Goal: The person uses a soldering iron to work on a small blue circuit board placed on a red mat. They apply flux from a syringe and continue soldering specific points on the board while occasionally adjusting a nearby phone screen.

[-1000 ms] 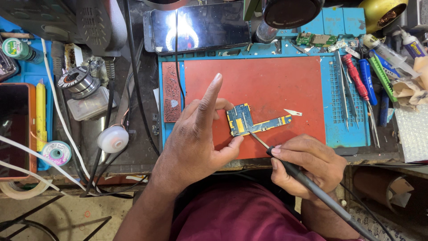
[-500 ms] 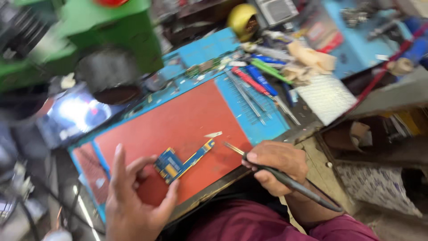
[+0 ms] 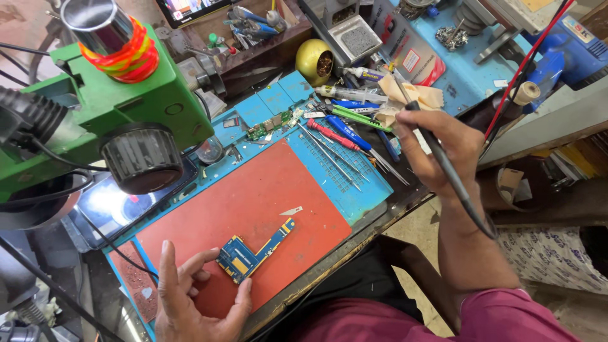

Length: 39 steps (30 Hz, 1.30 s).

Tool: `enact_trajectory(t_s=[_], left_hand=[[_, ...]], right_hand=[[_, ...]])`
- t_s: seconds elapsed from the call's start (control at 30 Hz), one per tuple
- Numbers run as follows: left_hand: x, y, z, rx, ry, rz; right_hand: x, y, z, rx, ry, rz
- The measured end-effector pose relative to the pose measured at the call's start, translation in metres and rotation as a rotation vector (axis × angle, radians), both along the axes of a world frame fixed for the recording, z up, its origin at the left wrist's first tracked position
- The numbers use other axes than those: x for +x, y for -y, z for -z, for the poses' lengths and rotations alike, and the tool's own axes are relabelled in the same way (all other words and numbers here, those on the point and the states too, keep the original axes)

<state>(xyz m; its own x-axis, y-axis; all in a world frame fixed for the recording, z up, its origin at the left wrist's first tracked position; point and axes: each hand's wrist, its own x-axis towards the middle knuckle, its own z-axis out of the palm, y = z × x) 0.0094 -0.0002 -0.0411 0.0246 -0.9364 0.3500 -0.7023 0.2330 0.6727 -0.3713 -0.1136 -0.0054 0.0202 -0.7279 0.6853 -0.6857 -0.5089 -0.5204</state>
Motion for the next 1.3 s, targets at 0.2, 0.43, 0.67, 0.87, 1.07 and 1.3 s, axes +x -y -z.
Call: enact_trajectory(t_s=[0.2,0.43,0.67,0.87,1.07,1.3], left_hand=[[-0.002,0.001,-0.006,0.02,-0.001,0.001],[-0.015,-0.001,-0.029,0.039,-0.072,0.008],[-0.014,0.0,-0.046,0.006,-0.086,0.075],[-0.014,-0.001,-0.045,0.022,-0.101,0.086],[-0.014,0.0,-0.043,0.0,-0.087,0.081],[-0.014,0.0,-0.044,0.005,-0.089,0.088]], right_hand=[[-0.011,0.016,0.0,0.065,-0.044,0.005],[-0.016,0.007,0.007,0.015,-0.086,-0.069],[0.009,-0.013,0.013,0.075,-0.051,-0.156],[-0.003,0.029,0.013,-0.007,-0.199,-0.105],[-0.023,0.091,0.003,-0.011,-0.432,-0.017],[-0.02,0.113,0.007,0.023,-0.453,-0.095]])
